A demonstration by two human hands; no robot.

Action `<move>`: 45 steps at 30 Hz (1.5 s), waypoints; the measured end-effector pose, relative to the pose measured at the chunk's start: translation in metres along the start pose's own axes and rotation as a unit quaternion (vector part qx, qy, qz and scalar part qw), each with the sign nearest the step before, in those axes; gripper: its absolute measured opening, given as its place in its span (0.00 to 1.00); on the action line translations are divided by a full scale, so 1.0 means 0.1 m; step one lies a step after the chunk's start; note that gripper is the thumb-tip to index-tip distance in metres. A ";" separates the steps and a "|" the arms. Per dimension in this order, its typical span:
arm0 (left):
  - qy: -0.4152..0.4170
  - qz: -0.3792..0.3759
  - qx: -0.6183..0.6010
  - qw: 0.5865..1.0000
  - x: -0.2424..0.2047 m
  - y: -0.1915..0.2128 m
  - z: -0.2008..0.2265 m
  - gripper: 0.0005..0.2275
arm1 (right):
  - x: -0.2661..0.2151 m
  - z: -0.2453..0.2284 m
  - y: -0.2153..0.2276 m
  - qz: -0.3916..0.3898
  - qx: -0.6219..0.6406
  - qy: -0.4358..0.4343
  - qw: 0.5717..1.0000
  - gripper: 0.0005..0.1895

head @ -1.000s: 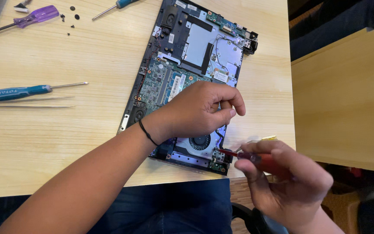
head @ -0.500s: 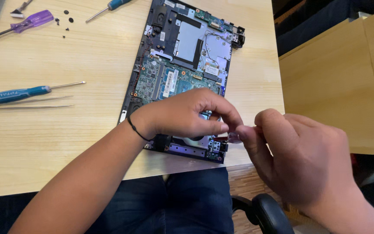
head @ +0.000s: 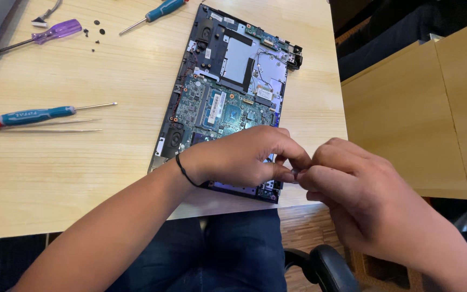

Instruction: The person uses a screwdriver to remove screws from a disassembled laptop motherboard on a wooden table. They then disconnect several ribbon cables and connectors from the board. The person continues to unscrew and detach components, including the cooling fan assembly.

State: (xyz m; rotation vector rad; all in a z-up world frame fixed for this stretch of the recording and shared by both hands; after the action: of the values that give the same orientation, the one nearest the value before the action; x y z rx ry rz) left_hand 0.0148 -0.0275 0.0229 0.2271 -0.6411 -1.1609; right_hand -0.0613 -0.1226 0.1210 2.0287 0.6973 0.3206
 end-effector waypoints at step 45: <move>0.018 0.104 0.559 0.822 -0.55 -0.11 -0.02 0.17 | 0.05 2.71 -0.27 0.626 0.390 -0.118 0.665 0.06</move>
State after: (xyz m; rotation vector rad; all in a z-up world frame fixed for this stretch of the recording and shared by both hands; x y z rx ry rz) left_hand -0.0060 0.0174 -0.0035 1.1442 -1.2323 -0.4395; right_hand 0.0638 -0.2978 -0.0454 3.0245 -1.0873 0.5601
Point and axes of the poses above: each hand's wrist, its own x-axis towards the middle knuckle, its own y-axis out of the back of the hand, z = x × y, the point moved 4 cm from there along x, towards the middle knuckle, and after that the axes turned 11 degrees about x, right-handed, at the moved point
